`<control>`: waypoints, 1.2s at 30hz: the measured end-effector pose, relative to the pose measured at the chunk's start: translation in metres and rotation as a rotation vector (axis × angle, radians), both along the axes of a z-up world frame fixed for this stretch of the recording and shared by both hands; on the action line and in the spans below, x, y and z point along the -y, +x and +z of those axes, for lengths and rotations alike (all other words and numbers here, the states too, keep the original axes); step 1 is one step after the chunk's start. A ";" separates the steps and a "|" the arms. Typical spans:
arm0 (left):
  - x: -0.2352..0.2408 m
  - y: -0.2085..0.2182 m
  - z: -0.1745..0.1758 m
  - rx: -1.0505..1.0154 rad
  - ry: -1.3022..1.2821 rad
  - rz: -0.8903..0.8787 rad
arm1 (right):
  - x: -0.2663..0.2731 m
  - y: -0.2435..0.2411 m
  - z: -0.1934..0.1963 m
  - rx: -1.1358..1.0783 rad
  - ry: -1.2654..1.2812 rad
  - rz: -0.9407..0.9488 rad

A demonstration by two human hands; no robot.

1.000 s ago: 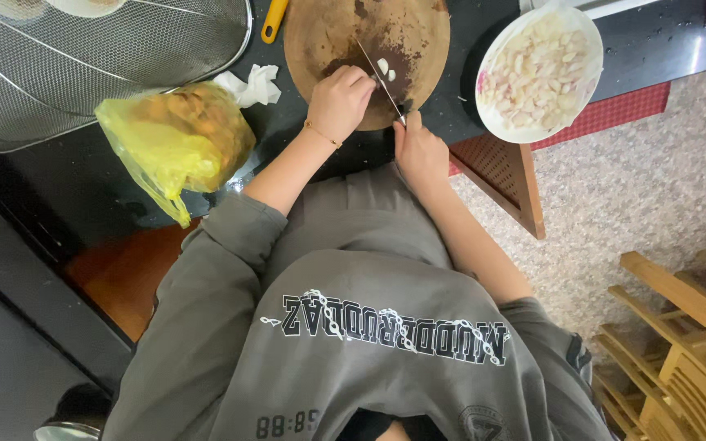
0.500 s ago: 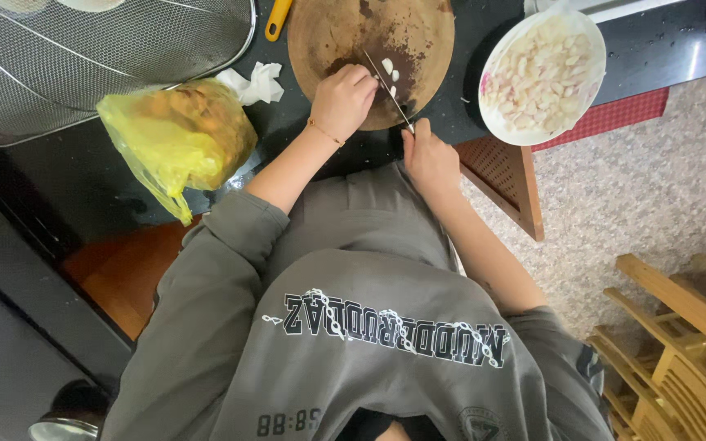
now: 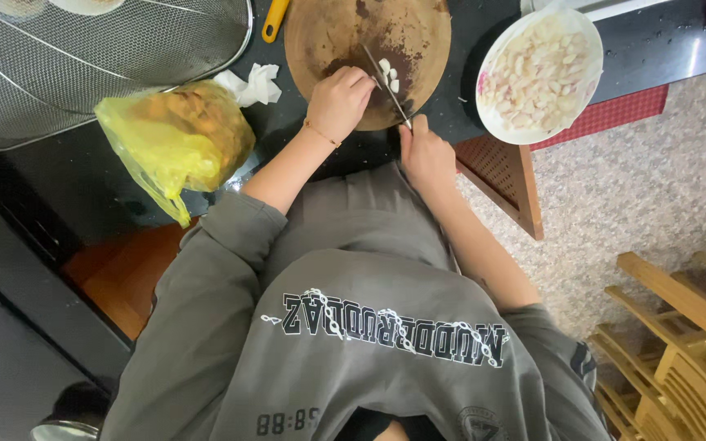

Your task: The person chops cloves of garlic on a wooden board with a knife and moves the chopped pieces into a white bowl.

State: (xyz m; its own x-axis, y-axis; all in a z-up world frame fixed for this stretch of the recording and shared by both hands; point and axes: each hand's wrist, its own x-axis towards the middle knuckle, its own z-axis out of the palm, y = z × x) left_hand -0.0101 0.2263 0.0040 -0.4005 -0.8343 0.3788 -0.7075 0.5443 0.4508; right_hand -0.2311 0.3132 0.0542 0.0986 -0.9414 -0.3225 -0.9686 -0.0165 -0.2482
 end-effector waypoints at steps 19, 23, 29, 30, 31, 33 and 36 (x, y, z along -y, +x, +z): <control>0.001 -0.001 0.008 -0.031 -0.101 -0.027 | 0.008 0.016 -0.029 -0.141 -0.081 0.059; 0.000 -0.001 0.023 -0.063 -0.130 -0.030 | 0.005 0.011 -0.011 -0.095 -0.184 0.044; 0.000 0.011 0.083 -0.310 0.098 0.122 | 0.011 -0.004 0.055 0.071 -0.233 0.005; 0.003 0.008 0.087 -0.199 0.095 -0.081 | 0.009 -0.006 0.054 0.034 -0.241 0.022; 0.007 0.007 0.090 -0.083 0.087 -0.274 | 0.009 -0.008 0.053 0.001 -0.253 0.047; -0.002 0.000 0.081 0.087 0.108 -0.328 | 0.006 -0.009 0.055 -0.008 -0.288 0.066; 0.002 -0.005 0.083 0.336 0.298 -0.380 | 0.001 -0.013 0.061 -0.018 -0.324 0.080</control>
State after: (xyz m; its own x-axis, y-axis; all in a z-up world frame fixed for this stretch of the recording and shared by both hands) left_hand -0.0154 0.2242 0.0872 -0.7498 -0.6599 -0.0492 -0.6181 0.6719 0.4080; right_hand -0.2444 0.3124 0.1149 0.1734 -0.9848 -0.0096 -0.9653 -0.1681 -0.2001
